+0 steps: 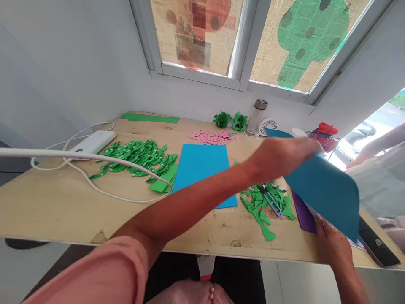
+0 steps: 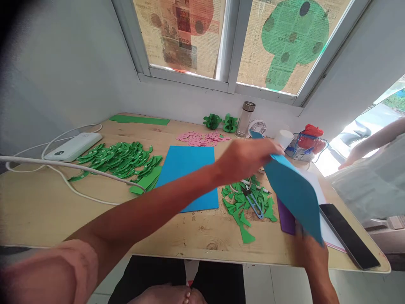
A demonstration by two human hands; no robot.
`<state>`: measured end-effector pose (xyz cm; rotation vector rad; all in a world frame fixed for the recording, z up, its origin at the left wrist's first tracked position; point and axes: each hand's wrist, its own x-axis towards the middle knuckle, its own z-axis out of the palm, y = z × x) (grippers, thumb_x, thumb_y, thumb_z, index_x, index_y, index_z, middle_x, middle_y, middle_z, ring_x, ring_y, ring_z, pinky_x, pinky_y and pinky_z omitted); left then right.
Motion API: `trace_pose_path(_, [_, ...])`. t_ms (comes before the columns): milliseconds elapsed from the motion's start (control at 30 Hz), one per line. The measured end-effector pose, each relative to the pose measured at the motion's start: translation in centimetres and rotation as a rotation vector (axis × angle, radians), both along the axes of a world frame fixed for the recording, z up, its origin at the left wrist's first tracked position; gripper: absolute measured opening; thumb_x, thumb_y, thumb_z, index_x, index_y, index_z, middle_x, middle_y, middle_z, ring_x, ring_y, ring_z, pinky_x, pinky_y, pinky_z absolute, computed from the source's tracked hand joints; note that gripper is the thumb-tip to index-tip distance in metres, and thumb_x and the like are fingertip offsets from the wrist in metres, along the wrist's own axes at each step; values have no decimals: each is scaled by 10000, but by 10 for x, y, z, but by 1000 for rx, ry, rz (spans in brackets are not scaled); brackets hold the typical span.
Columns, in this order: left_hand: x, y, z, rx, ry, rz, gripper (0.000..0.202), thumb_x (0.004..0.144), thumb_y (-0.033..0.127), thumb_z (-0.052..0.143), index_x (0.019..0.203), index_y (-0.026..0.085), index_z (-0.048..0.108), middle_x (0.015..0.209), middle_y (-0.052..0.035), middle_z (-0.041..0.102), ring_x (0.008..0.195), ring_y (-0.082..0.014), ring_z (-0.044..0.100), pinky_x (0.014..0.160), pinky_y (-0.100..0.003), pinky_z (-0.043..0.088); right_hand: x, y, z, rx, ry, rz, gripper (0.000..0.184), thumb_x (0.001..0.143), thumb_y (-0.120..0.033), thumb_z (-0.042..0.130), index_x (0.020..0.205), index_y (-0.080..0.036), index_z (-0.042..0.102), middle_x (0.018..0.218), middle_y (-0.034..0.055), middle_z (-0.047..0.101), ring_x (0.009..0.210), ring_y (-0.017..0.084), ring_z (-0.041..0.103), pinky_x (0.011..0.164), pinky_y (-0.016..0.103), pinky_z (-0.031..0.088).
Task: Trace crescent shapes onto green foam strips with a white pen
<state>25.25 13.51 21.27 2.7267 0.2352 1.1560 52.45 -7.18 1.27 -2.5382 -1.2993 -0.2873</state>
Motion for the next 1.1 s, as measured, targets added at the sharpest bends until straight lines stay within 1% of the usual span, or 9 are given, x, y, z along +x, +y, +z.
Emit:
trace_pose_path(67, [-24, 19, 9, -57, -222, 20, 213, 1020, 194, 451, 1105, 151, 641, 1088, -6, 742, 1046, -113, 689, 917, -222, 542, -5, 2, -1, 32, -11, 46, 455, 914, -453, 374, 1113, -266, 737, 1079, 110, 766, 908, 315, 733, 661, 405, 578])
trace_pose_path(133, [-46, 36, 15, -82, -328, 78, 220, 1023, 260, 432, 1057, 204, 642, 1046, 33, 742, 969, -106, 714, 877, -242, 576, -11, 3, -1, 41, -17, 88, 474, 936, -434, 350, 1197, -247, 699, 1212, 106, 725, 1057, 312, 705, 813, 432, 586])
trace_pose_path(300, [-112, 43, 12, -2, -463, 276, 221, 996, 353, 465, 1066, 250, 647, 1078, 32, 748, 1033, -148, 712, 890, -294, 591, -16, 1, -1, 10, 13, 122, 495, 953, -436, 333, 1199, -197, 690, 1257, 125, 702, 1143, 307, 670, 945, 449, 553])
trace_pose_path(400, [-160, 19, -22, -10, -421, 384, 203, 968, 331, 491, 1093, 289, 645, 1222, 26, 721, 1125, -174, 684, 959, -316, 572, -16, 1, -3, 8, 5, 148, 472, 958, -416, 333, 1208, -213, 677, 1275, 102, 697, 1167, 292, 658, 973, 450, 538])
trace_pose_path(500, [-207, -8, -79, -165, -209, 387, 288, 939, 226, 470, 1145, 369, 611, 1312, 61, 674, 1141, -170, 684, 967, -329, 579, -16, 2, -3, 0, -7, 155, 456, 954, -405, 343, 1219, -223, 666, 1280, 86, 696, 1182, 292, 648, 994, 464, 524])
trace_pose_path(633, [-250, -30, -148, -291, -31, 420, 333, 939, 173, 423, 1142, 363, 606, 1288, 33, 690, 1160, -171, 676, 995, -337, 573, -16, 3, 0, -38, -3, 151, 469, 960, -419, 331, 1212, -214, 669, 1282, 88, 695, 1193, 304, 638, 1004, 478, 514])
trace_pose_path(767, [-263, -34, -175, -236, 158, 548, 402, 921, 146, 365, 1106, 316, 678, 1223, 8, 726, 1119, -195, 699, 994, -351, 578, -16, 3, 2, -35, -21, 136, 453, 959, -407, 333, 1189, -220, 676, 1258, 97, 704, 1158, 298, 655, 972, 462, 529])
trace_pose_path(967, [-243, -21, -173, -28, 168, 549, 411, 913, 111, 351, 1070, 242, 707, 1161, -65, 750, 1052, -223, 726, 944, -384, 601, -15, 3, -3, -17, -49, 143, 464, 960, -414, 316, 1178, -224, 679, 1253, 95, 704, 1149, 301, 654, 957, 459, 533])
trace_pose_path(1100, [-233, -8, -171, -8, 233, 543, 324, 925, 137, 380, 1052, 194, 673, 1186, -107, 734, 1054, -242, 723, 905, -386, 605, -13, 5, -6, -4, -42, 171, 506, 955, -415, 292, 1177, -182, 683, 1245, 126, 703, 1150, 314, 652, 985, 471, 519])
